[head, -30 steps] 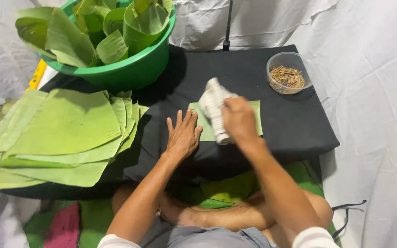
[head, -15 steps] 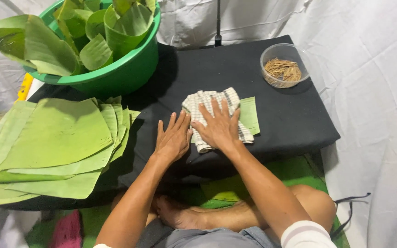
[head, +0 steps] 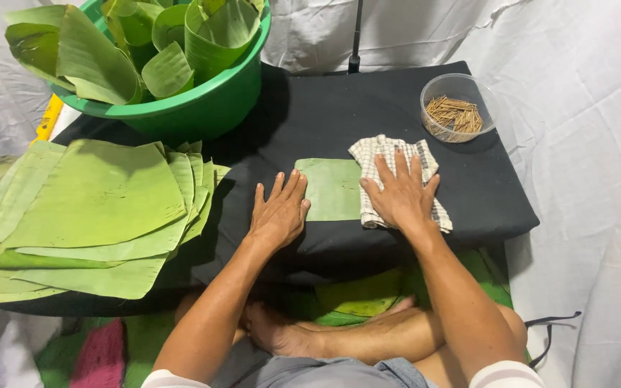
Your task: Wiping banana leaves with a cloth, folding them into cones, and securing the folds with small wooden sticks.
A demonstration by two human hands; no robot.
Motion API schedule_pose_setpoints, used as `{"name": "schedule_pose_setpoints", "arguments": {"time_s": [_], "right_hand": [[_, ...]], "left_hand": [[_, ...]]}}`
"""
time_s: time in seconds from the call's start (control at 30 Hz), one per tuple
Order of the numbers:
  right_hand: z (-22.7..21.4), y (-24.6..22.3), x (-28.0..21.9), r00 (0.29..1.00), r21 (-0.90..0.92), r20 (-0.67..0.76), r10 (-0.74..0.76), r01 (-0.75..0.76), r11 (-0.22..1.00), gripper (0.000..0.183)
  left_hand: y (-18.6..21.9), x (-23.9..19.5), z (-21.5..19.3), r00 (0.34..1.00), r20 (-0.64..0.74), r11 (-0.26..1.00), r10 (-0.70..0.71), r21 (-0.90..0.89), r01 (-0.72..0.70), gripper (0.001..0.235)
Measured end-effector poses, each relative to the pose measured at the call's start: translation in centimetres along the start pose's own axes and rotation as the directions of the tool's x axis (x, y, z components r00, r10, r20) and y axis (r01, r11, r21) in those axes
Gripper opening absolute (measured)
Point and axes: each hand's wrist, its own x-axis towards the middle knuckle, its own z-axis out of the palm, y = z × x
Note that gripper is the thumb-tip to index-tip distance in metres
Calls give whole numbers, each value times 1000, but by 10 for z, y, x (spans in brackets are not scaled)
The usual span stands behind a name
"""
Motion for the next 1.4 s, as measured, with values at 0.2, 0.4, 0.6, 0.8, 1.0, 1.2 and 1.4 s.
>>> {"name": "schedule_pose_setpoints", "arguments": {"time_s": [0.2,0.4,0.6,0.8,1.0,1.2,1.4], "right_hand": [[3,17,3,999,10,-6,39,-39,999,69],[11,34,4,997,43,-68,40,-37,998,66],[21,49,3,975,71,-222,13,3,997,58],[48,64,12,805,54,-591,-55,108,993,39],[30,78,10,704,278,-709,-38,328,903,29],[-7,31,-4,587,119,-783,-205,464,878,27],[-2,-68,-15,414,-74,-843,-342,541,838,33]], "left_hand": [[-3,2,4,1000,11,1000,-9,4,9,60],[-4,3,8,1000,-3,1000,-10,10,10,60],[-5,4,10,1000,-5,1000,-11,17,11,60],[-7,6,13,1000,-1,1000,-7,27,7,60],[-6,4,12,1000,5,999,-10,33,10,61],[-3,1,12,1000,-13,1000,6,12,-6,62],[-4,4,13,1000,2,999,-3,37,3,62]]}}
